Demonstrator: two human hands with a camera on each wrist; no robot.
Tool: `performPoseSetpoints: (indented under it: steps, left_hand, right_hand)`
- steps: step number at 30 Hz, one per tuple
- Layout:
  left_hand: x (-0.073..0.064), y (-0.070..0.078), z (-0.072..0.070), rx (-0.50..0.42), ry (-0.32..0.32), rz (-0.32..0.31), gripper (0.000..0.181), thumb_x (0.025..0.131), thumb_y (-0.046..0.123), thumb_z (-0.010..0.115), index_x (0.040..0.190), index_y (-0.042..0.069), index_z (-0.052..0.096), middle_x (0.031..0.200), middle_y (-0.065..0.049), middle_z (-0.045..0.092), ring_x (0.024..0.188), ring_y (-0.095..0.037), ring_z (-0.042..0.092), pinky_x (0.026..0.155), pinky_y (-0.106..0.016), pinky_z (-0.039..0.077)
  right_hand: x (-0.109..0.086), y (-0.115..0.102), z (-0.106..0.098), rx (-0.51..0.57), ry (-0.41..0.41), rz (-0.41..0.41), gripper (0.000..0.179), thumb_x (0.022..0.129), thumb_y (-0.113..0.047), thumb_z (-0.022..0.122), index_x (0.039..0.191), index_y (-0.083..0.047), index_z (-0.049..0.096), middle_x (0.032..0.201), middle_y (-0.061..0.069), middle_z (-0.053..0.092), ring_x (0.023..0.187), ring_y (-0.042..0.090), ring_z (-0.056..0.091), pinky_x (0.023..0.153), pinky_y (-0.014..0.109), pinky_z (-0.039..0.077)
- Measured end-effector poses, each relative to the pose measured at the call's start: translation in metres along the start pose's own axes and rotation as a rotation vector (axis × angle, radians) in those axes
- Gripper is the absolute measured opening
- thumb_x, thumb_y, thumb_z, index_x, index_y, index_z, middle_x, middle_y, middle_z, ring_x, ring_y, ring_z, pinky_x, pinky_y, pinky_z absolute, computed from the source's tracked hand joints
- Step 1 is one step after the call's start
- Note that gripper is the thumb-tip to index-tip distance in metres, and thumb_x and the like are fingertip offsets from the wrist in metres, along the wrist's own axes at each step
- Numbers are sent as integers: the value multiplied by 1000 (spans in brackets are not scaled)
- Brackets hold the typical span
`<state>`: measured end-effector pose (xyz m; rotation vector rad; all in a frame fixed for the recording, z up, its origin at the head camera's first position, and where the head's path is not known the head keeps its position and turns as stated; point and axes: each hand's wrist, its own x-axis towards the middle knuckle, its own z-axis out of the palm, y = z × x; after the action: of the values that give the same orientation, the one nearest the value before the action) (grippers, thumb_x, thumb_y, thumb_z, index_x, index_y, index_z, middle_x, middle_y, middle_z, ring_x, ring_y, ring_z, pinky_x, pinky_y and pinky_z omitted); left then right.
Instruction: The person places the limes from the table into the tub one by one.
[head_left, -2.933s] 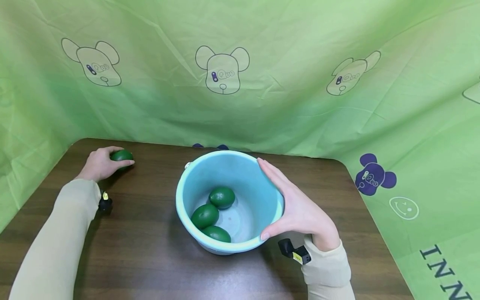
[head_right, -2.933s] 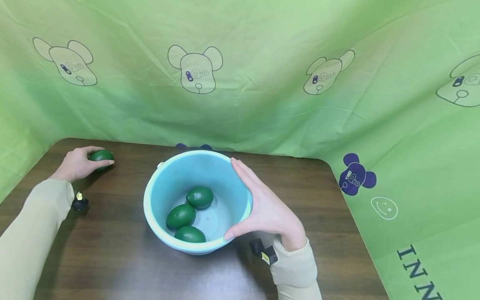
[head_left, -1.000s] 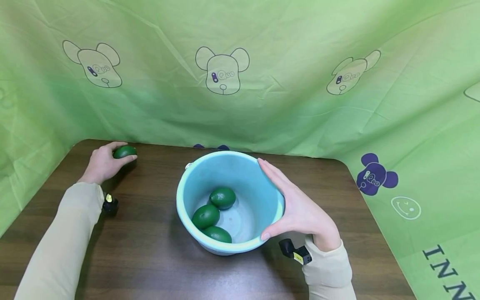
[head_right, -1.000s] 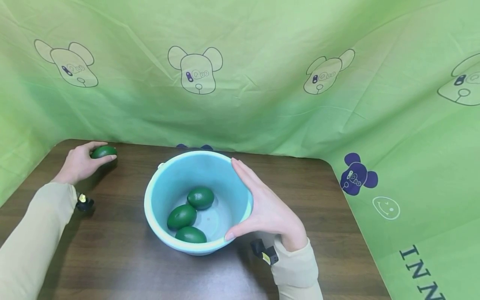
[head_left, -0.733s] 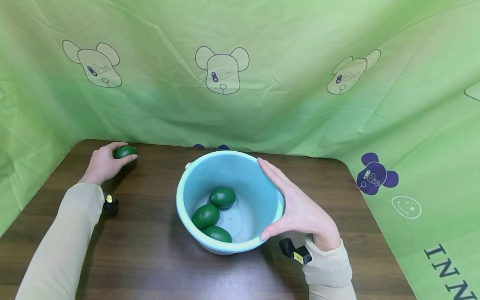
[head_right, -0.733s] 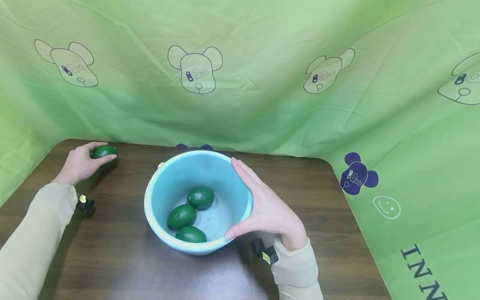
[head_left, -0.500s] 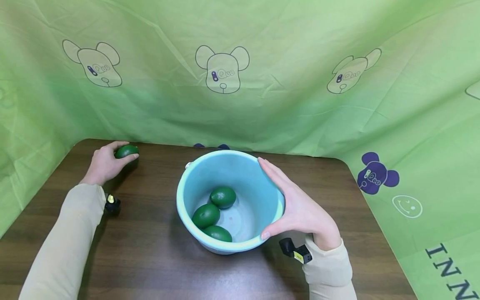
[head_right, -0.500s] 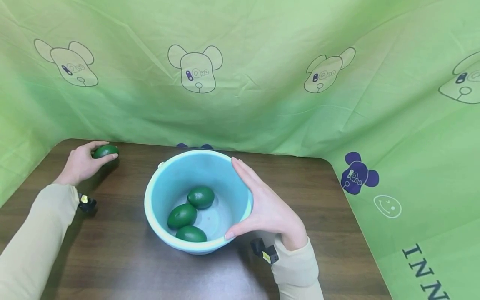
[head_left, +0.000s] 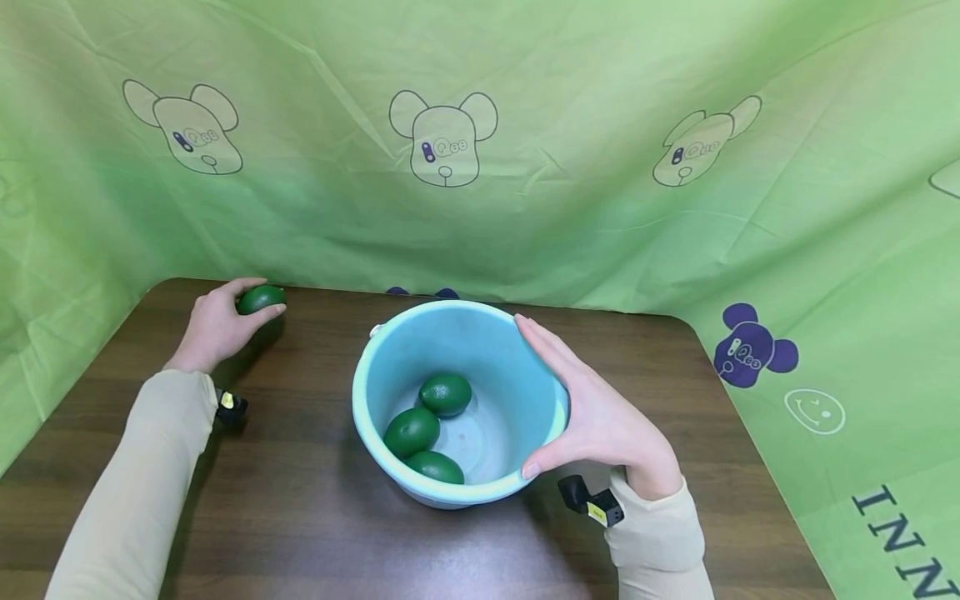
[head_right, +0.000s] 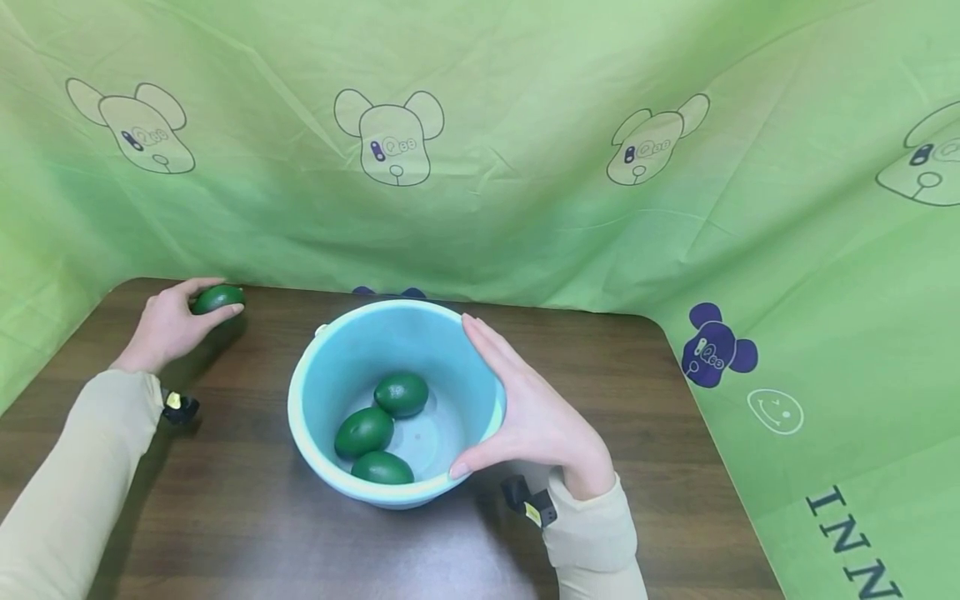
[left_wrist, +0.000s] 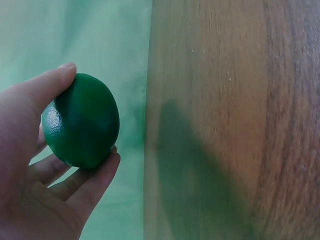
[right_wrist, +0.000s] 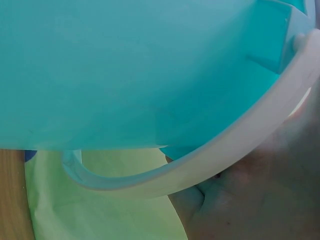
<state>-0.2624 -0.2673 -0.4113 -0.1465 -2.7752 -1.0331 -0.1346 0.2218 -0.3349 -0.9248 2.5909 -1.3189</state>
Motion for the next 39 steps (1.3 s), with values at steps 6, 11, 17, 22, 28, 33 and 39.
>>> performPoseSetpoints:
  steps: [6, 11, 17, 22, 28, 33, 39]
  left_hand:
    - [-1, 5, 0, -4, 15, 20, 66, 95, 45, 71, 142, 2, 55, 130, -32, 58, 108, -51, 53, 87, -60, 45]
    - [-1, 9, -1, -11, 25, 48, 64, 95, 43, 72, 142, 2, 55, 128, -31, 59, 107, -50, 55, 86, -60, 46]
    - [-2, 13, -2, -12, 18, 48, 65, 95, 42, 72, 143, 2, 54, 130, -30, 58, 106, -48, 56, 85, -58, 46]
    - [-2, 15, -3, -11, 22, 56, 64, 95, 41, 72, 143, 3, 55, 131, -30, 58, 107, -49, 56, 85, -59, 46]
    - [-1, 19, -3, -24, 43, 71, 66, 94, 40, 74, 144, 2, 54, 132, -29, 58, 109, -49, 56, 89, -59, 46]
    - [-2, 24, -4, -33, 44, 74, 68, 94, 39, 75, 145, 1, 52, 133, -29, 57, 110, -48, 55, 90, -60, 44]
    - [-2, 29, -4, -41, 48, 81, 67, 93, 38, 76, 143, 0, 52, 134, -27, 57, 110, -48, 53, 91, -60, 42]
  right_hand:
    - [0, -1, 0, -8, 0, 2, 146, 47, -28, 105, 164, -34, 17, 168, -8, 14, 145, 17, 29, 110, 33, 36]
    - [0, -1, 0, -17, 1, 6, 147, 47, -28, 105, 164, -35, 17, 168, -6, 14, 146, 16, 29, 110, 33, 36]
    - [0, 0, -1, -20, 2, 5, 147, 47, -29, 105, 164, -34, 17, 168, -6, 14, 146, 17, 28, 110, 32, 35]
    - [0, 1, 0, -18, 1, 7, 147, 47, -29, 105, 164, -35, 17, 168, -8, 13, 146, 16, 28, 110, 33, 36]
    - [0, 1, 0, -14, -3, 10, 146, 48, -29, 105, 164, -35, 17, 168, -10, 13, 146, 16, 28, 110, 32, 36]
    - [0, 0, 0, -15, -1, 5, 147, 48, -29, 105, 164, -34, 17, 168, -10, 13, 147, 17, 28, 110, 32, 36]
    - [0, 1, 0, -19, -2, 0, 147, 47, -29, 105, 164, -34, 16, 168, -10, 13, 146, 17, 28, 110, 32, 36]
